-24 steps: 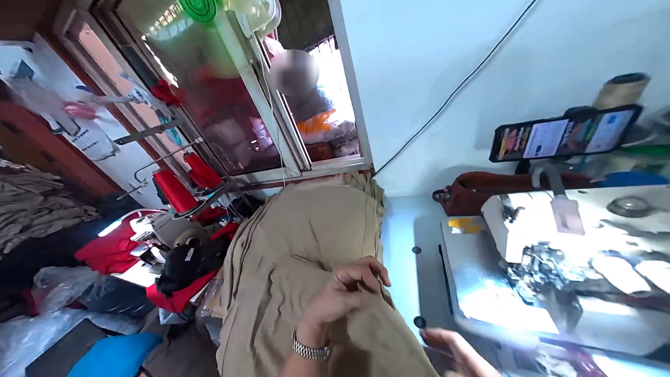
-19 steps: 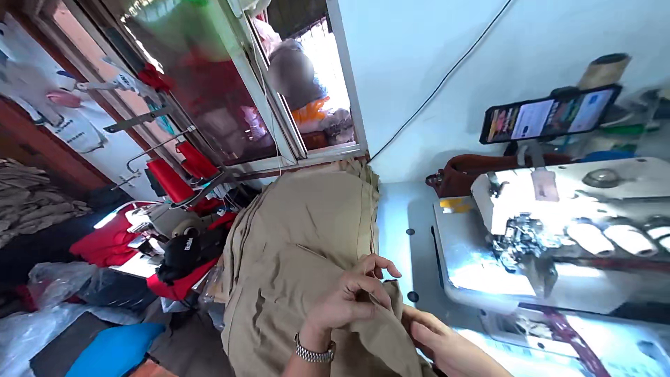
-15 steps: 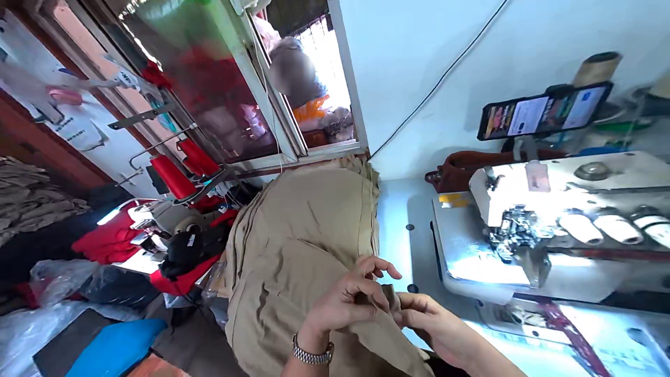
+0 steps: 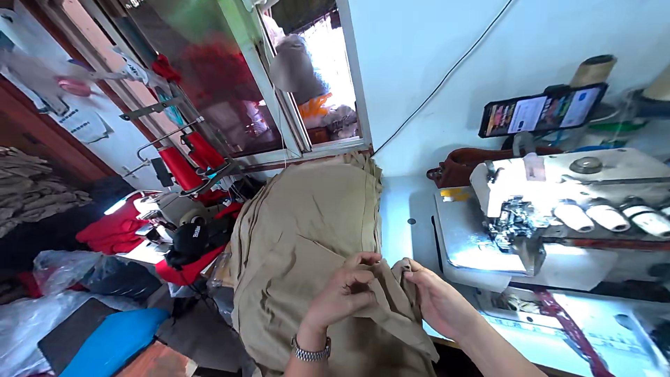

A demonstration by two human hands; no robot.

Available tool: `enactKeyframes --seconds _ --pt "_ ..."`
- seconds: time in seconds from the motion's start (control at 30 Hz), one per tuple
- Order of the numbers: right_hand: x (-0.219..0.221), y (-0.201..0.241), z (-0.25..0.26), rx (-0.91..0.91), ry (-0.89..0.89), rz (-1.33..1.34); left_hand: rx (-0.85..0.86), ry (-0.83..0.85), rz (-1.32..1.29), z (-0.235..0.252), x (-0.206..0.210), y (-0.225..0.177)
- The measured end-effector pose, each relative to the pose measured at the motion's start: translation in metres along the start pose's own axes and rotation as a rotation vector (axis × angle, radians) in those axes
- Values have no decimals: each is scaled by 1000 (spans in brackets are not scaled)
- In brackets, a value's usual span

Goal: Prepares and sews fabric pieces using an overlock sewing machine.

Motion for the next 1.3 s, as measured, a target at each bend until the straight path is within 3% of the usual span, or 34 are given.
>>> enactKeyframes --seconds 0.1,0.23,0.3,0.47,0.53,0.63,0.8,0.87,1.0,1.07,1.13,1.2,1.23,1.3 --pt "-8 10 -3 -216 -82 -108 -29 10 0 -5 3 7" --pt "-30 18 -21 -470 -374 -301 33 -67 -29 -9 2 5" --pt "-42 6 -23 -403 -438 -226 14 -15 52 -13 6 8" --pt "-46 -26 -5 -157 -243 66 -244 181 105 -48 29 53" --pt "-61 -28 5 -157 -405 -108 -285 209 106 -58 30 64" --pt "-77 -15 7 -160 -751 -631 -312 196 74 -68 26 71" --pt "-43 -8 -1 -359 -731 -986 -267 161 49 -78 24 78" --pt "-26 -17 3 -275 -680 -1120 -254 155 64 -79 25 80" --pt "-18 -40 22 324 -549 -1413 -282 180 95 -78 26 80" --pt "-20 -43 27 383 -512 -1426 -288 177 109 -78 27 80" --pt "-22 -33 25 161 -543 -1276 -304 124 90 -77 23 78" --pt "-24 -8 13 -238 -612 -1089 -313 23 99 -66 11 66" --pt "-25 8 5 -418 -638 -1013 -303 -21 163 -55 1 55" --pt "-24 44 -11 -591 -639 -898 -265 -107 368 -29 -19 21"
Point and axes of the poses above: each hand's wrist, its own z-axis towards the middle knuckle, its own x-axis out of the palm, y = z × x, the point moved 9 cm from there along z, towards the middle knuckle, and after that the axes turned 12 degrees about x, right-handed, at the moved point
